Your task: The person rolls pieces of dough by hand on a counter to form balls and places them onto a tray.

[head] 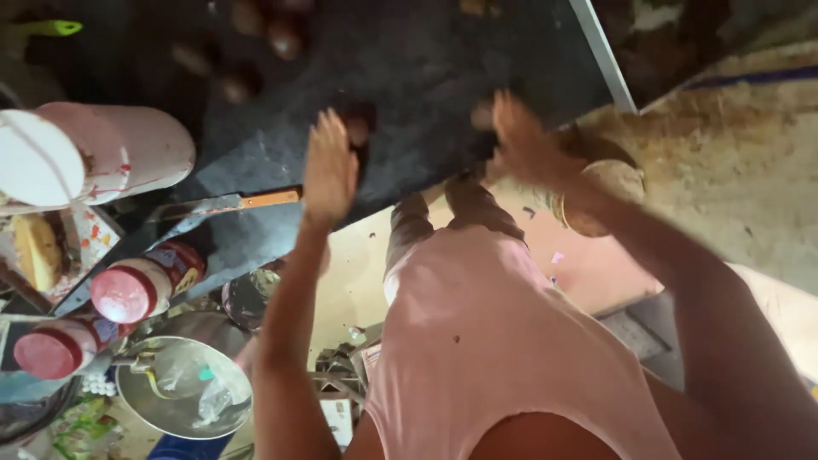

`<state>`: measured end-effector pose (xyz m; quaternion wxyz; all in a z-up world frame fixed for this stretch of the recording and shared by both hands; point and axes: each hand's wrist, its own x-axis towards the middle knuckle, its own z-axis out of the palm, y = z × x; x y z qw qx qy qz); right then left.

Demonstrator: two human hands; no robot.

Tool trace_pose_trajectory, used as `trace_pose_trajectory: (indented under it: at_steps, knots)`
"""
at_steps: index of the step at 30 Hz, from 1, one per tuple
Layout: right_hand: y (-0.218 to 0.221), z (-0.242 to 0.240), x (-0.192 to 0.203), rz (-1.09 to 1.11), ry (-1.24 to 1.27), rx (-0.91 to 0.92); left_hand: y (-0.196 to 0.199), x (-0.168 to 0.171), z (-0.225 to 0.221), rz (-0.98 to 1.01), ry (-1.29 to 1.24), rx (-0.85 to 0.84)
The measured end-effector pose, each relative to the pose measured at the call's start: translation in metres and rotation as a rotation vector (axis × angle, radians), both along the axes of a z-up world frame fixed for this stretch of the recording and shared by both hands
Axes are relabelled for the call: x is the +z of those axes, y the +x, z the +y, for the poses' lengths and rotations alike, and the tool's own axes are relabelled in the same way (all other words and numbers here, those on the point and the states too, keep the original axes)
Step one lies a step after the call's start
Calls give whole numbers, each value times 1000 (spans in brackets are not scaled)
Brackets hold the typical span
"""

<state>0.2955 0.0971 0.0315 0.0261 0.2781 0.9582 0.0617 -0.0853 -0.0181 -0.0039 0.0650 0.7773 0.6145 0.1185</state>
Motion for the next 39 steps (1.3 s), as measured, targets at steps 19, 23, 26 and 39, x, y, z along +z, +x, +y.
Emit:
trace_pose_trajectory:
  at_steps: [19,23,26,39]
  knots:
    - [-7,-52,-11,-119,-255,22,35,5,-49,10,-231,-96]
    - [-90,-2,-11,130,110,14,86,3,27,-19,46,-40]
    - [-101,89,4,261,-149,-223,78,1,124,-43,149,152]
    - [-99,12,-5,274,-14,-139,102,-3,52,-9,58,92]
